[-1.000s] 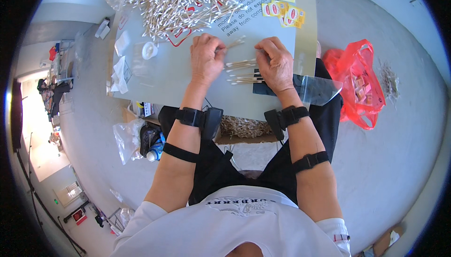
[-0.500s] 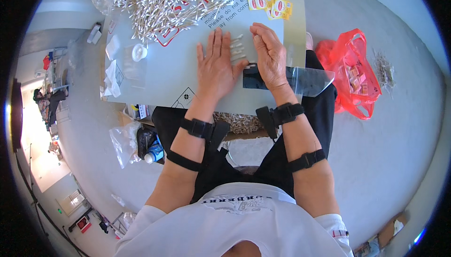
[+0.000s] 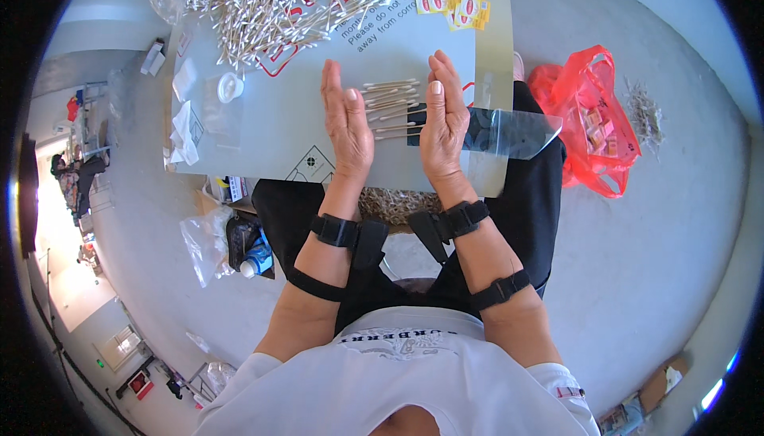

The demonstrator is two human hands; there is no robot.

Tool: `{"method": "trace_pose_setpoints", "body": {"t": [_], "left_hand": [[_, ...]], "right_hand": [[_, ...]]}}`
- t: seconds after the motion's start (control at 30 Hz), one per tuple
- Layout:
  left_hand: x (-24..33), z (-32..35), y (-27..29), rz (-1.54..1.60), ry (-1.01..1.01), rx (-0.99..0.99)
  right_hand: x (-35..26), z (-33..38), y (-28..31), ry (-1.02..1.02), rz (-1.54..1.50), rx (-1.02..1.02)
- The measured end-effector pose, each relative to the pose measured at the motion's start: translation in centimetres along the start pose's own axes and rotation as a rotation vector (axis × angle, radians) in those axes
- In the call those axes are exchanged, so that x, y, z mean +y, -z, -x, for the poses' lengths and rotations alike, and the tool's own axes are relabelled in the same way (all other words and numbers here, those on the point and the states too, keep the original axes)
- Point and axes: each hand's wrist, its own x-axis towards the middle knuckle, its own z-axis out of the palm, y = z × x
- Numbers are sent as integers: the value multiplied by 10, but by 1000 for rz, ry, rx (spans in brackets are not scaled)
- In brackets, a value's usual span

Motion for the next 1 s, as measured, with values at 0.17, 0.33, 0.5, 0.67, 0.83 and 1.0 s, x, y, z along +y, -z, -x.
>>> {"method": "trace_pose_setpoints", "body": {"t": [0.17,0.33,0.5,0.67,0.83,1.0], "left_hand": [[11,2,-28,115,43,-30],[-7,-10,-16,536,140,43],[-5,-24,-21,702,169,-6],[-4,-23,-21,704,194,-123],[-2,-11,-23,812,204,-10],[2,-3,-29,751,188,7]], "right_hand": [[4,-1,1,-31,46,-17],[-5,-14,18,-90,-176,76],[-2,-43,20,-111,-137,-77],[-3,-25,17,-96,-21,-162],[-3,-4,12,-84,-114,1],[-2,3,6,-115,-158,59]]}}
